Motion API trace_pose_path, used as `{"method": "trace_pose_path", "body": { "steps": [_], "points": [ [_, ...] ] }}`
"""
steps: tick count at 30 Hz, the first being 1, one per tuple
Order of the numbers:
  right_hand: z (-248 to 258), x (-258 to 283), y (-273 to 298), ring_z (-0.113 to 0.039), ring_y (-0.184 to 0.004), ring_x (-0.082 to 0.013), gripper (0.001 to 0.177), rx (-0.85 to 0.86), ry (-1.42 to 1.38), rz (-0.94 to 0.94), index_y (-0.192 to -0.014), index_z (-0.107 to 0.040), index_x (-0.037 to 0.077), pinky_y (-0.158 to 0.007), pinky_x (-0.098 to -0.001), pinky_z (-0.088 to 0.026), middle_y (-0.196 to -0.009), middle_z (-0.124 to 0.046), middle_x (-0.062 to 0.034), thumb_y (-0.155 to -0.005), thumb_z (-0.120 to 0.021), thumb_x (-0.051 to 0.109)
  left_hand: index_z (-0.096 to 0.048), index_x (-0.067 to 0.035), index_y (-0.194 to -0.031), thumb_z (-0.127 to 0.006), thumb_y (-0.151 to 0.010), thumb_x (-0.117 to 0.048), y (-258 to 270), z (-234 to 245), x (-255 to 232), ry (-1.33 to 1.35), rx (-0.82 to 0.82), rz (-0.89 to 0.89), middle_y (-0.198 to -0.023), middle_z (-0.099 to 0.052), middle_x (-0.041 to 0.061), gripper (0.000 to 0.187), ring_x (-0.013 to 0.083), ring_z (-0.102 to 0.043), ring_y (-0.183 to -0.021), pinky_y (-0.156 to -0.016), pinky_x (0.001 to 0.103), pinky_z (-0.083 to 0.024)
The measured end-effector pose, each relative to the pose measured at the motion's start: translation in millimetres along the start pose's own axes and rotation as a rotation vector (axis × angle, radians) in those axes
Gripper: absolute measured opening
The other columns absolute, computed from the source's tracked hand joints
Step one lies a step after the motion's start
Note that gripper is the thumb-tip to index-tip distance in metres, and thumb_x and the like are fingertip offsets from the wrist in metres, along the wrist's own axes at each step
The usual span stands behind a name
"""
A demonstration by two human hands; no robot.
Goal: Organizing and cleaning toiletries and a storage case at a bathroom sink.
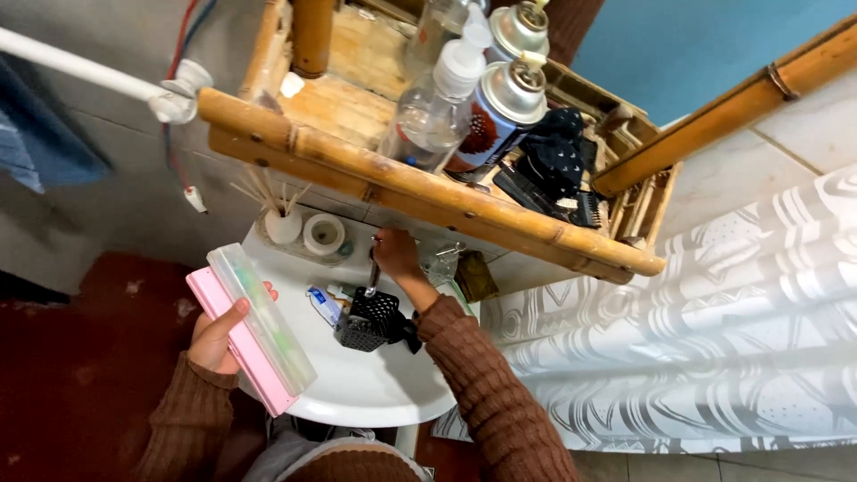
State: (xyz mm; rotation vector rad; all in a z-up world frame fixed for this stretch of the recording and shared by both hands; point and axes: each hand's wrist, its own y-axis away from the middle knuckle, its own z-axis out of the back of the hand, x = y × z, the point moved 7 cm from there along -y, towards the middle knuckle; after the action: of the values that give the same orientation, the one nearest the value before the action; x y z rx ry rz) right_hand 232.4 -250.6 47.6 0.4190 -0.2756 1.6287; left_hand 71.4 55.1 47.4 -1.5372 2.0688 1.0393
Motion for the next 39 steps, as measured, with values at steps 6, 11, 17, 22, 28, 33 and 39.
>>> {"method": "trace_pose_path", "body": {
  "steps": [6, 11, 17, 22, 28, 33, 39],
  "points": [
    [-21.0, 12.8, 24.4, -0.057, -0.122, -0.0319, 0.014, -0.165, 0.481, 0.574, -0.075, -0.076, 0.006, -0.114, -0.0547, -0.036, -0.097, -0.071, -0.0119, -0.077, -0.067, 0.017, -0.023, -0.007, -0.160, -0.066, -0.087, -0.023, -9.8, 5.7, 11.9, -0.033, 0.011, 0.051, -0.142, -0.054, 0.021, 0.086, 0.0345, -0.050, -0.136, -0.107, 0.057, -0.045],
    [35.5, 24.1, 113.7, -0.058, -0.126, -0.0253, 0.015, 0.242, 0.511, 0.573, -0.085, -0.075, 0.009, -0.124, -0.0503, -0.031, -0.104, -0.073, -0.0093, -0.072, -0.068, 0.010, -0.020, -0.007, -0.161, -0.066, -0.087, -0.023, -11.7, 14.9, 11.3, -0.037, 0.003, 0.051, -0.140, -0.053, 0.022, 0.088, 0.0359, -0.049, -0.136, -0.106, 0.061, -0.045],
    [1.5, -19.8, 155.5, -0.045, -0.135, -0.0397, 0.082, 0.247, -0.221, 0.232, -0.135, -0.052, 0.001, -0.117, -0.0462, -0.037, -0.141, -0.051, -0.0250, -0.066, -0.089, 0.027, -0.023, -0.006, -0.159, -0.064, -0.089, -0.023, -8.1, 30.1, 20.7, -0.058, -0.044, 0.084, -0.139, -0.054, 0.022, 0.083, 0.0349, -0.051, -0.135, -0.102, 0.061, -0.049],
    [-39.6, -28.0, 146.6, -0.040, -0.141, -0.0427, 0.135, 0.129, -0.492, 0.186, -0.156, -0.022, -0.003, -0.119, -0.0477, -0.033, -0.153, -0.037, -0.0287, -0.053, -0.100, 0.035, -0.027, -0.001, -0.156, -0.061, -0.093, -0.021, -7.5, 44.4, 31.4, -0.056, -0.006, 0.082, -0.136, -0.055, 0.023, 0.074, 0.0358, -0.053, -0.132, -0.100, 0.060, -0.050],
    [-54.2, -23.5, 150.1, -0.046, -0.139, -0.0361, 0.124, 0.121, -0.506, 0.164, -0.155, -0.033, 0.000, -0.122, -0.0443, -0.037, -0.146, -0.046, -0.0228, -0.055, -0.100, 0.027, -0.026, 0.000, -0.156, -0.060, -0.093, -0.020, 0.2, 47.1, 22.9, -0.099, -0.040, 0.067, -0.135, -0.056, 0.024, 0.073, 0.0354, -0.053, -0.130, -0.098, 0.060, -0.051],
    [-68.3, -25.4, 143.7, -0.048, -0.139, -0.0298, 0.121, 0.108, -0.762, -0.003, -0.155, -0.028, 0.001, -0.121, -0.0401, -0.037, -0.148, -0.048, -0.0171, -0.059, -0.099, 0.024, -0.018, -0.003, -0.157, -0.058, -0.091, -0.020, 2.6, 59.9, 24.7, -0.139, -0.091, 0.094, -0.136, -0.053, 0.026, 0.079, 0.0355, -0.052, -0.133, -0.098, 0.063, -0.052],
    [-65.2, -27.4, 135.3, -0.053, -0.134, -0.0291, 0.117, 0.084, -0.842, 0.003, -0.152, -0.033, 0.000, -0.117, -0.0401, -0.041, -0.143, -0.053, -0.0173, -0.059, -0.099, 0.022, -0.018, 0.001, -0.159, -0.059, -0.094, -0.020, 8.8, 46.0, 16.0, -0.074, -0.043, 0.030, -0.139, -0.051, 0.025, 0.080, 0.0366, -0.049, -0.135, -0.103, 0.061, -0.048]
  ]
}}
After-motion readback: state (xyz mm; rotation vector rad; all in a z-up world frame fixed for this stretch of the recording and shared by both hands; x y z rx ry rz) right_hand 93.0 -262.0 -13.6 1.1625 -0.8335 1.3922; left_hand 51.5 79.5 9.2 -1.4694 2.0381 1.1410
